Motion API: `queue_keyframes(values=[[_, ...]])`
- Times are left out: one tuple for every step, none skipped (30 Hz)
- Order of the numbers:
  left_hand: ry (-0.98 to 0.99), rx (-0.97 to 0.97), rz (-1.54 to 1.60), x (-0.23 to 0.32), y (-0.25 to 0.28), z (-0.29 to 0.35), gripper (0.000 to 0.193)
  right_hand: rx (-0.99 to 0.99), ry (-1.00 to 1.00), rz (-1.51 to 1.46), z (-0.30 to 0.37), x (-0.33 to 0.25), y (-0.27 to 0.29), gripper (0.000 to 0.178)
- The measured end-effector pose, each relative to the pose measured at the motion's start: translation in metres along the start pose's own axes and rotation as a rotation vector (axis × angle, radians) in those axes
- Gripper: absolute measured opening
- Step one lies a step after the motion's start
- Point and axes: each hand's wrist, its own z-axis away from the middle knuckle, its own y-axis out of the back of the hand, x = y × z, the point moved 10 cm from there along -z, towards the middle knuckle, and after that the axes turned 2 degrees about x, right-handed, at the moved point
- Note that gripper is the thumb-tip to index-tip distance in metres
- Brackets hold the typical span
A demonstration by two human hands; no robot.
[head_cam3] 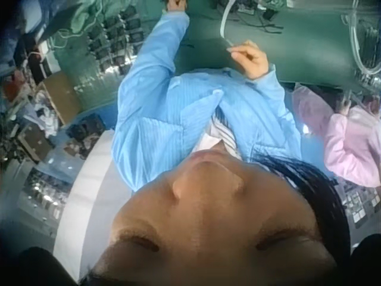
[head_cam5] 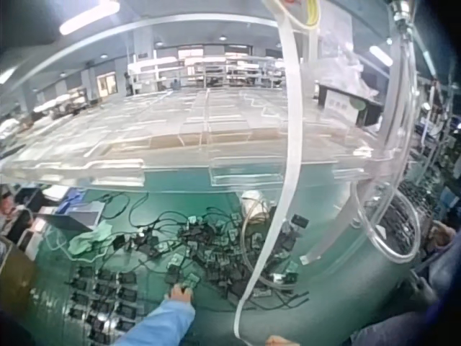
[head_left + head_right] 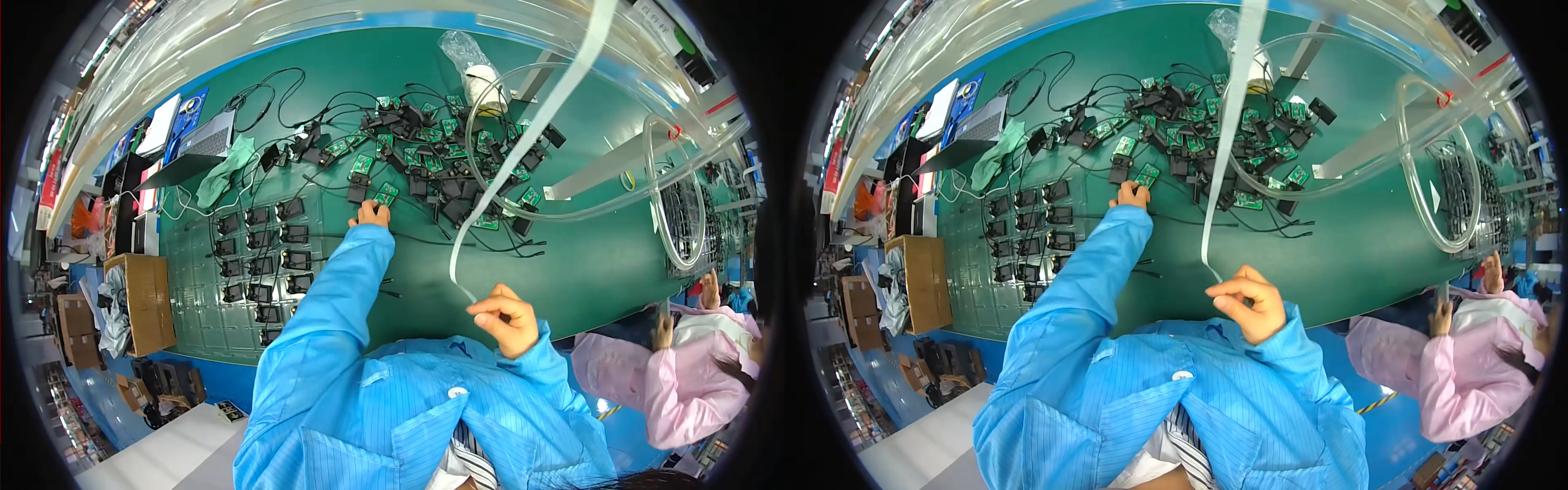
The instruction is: Assemble electronic devices by placing PCBs into plastic housings and snapping on the outer shells.
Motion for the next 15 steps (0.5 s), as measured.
queue_keyframes(values=[[-0.086, -0.014, 0.06, 0.005, 0.007, 0.006, 0.034, -0.002, 0.018, 0.003, 0.002, 0.001, 0.005, 0.022], [-0.088, -0.018, 0.051, 0.003, 0.017, 0.015, 0.034, 0.042, -0.042, -0.038, 0.004, 0.005, 0.015, 0.029], [-0.116, -0.076, 0.167, 0.001, 0.026, 0.025, 0.035, 0.082, -0.102, -0.079, 0.003, 0.009, 0.025, 0.037], [-0.145, -0.136, 0.28, 0.0, 0.038, 0.036, 0.035, 0.062, -0.096, -0.123, 0.0, 0.016, 0.033, 0.058], [-0.169, -0.197, 0.397, -0.002, 0.05, 0.049, 0.036, 0.07, -0.067, -0.151, -0.007, 0.01, 0.037, 0.066], [-0.19, -0.255, 0.515, -0.002, 0.062, 0.062, 0.037, 0.076, -0.037, -0.179, -0.013, 0.003, 0.039, 0.075], [-0.185, -0.26, 0.507, 0.002, 0.083, 0.075, 0.037, 0.08, 0.004, -0.247, -0.016, 0.002, 0.042, 0.081], [-0.46, -0.218, 0.458, 0.041, 0.12, 0.093, 0.031, 0.093, 0.049, -0.309, -0.02, -0.001, 0.048, 0.087], [-0.736, -0.174, 0.402, 0.081, 0.159, 0.118, 0.025, 0.105, 0.047, -0.312, -0.023, -0.002, 0.051, 0.087], [-1.011, -0.126, 0.344, 0.116, 0.193, 0.149, 0.019, 0.038, 0.008, -0.323, -0.025, -0.002, 0.045, 0.089], [-1.28, -0.06, 0.267, 0.137, 0.223, 0.184, 0.014, -0.047, -0.022, -0.34, -0.027, -0.004, 0.033, 0.091], [-1.285, -0.064, 0.263, 0.144, 0.237, 0.195, 0.014, -0.142, -0.045, -0.368, -0.026, -0.008, 0.014, 0.092], [-1.421, 0.025, 0.257, 0.156, 0.254, 0.217, 0.015, -0.235, -0.069, -0.394, -0.021, -0.012, -0.011, 0.093], [-1.554, 0.124, 0.247, 0.165, 0.269, 0.237, 0.016, -0.232, -0.063, -0.396, -0.014, -0.016, -0.03, 0.093], [-1.683, 0.23, 0.236, 0.17, 0.28, 0.257, 0.017, -0.34, -0.066, -0.48, -0.005, -0.021, -0.063, 0.093]])
